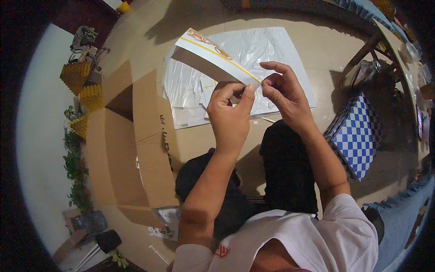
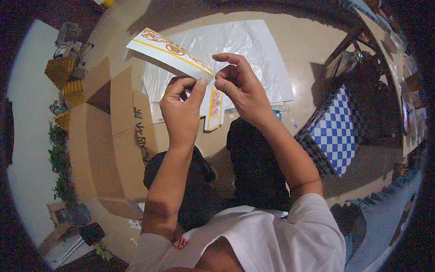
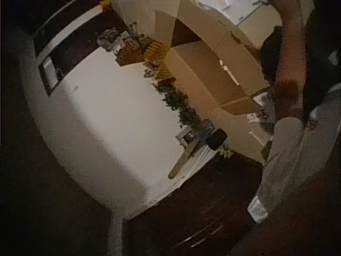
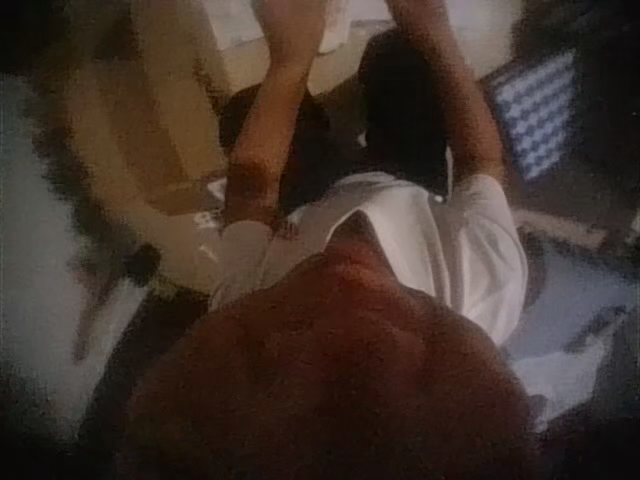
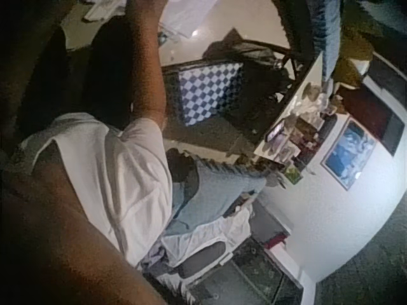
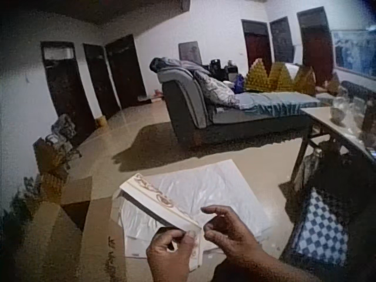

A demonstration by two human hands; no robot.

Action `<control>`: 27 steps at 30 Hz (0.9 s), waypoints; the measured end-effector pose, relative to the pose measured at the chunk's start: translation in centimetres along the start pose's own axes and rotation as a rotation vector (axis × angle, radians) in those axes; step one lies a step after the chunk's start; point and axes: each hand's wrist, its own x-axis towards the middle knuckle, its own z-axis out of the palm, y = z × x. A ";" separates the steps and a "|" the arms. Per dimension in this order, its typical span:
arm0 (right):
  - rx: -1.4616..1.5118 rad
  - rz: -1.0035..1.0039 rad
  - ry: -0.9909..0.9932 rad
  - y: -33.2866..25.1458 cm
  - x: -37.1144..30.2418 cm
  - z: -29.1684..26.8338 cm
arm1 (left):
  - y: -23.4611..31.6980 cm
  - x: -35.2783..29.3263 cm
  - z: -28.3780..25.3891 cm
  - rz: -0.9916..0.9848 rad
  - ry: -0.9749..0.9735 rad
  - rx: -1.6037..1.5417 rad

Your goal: The person assembles small decorative paper boxes by folding flat printed sheets and securing the edges with adhesive tape. They repeatedly fold the sides, apply tape, and press the seams to form the box shape.

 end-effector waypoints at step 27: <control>0.027 -0.024 0.027 0.8 -0.4 0.0 | -0.7 -0.3 0.2 -0.287 -0.107 -0.416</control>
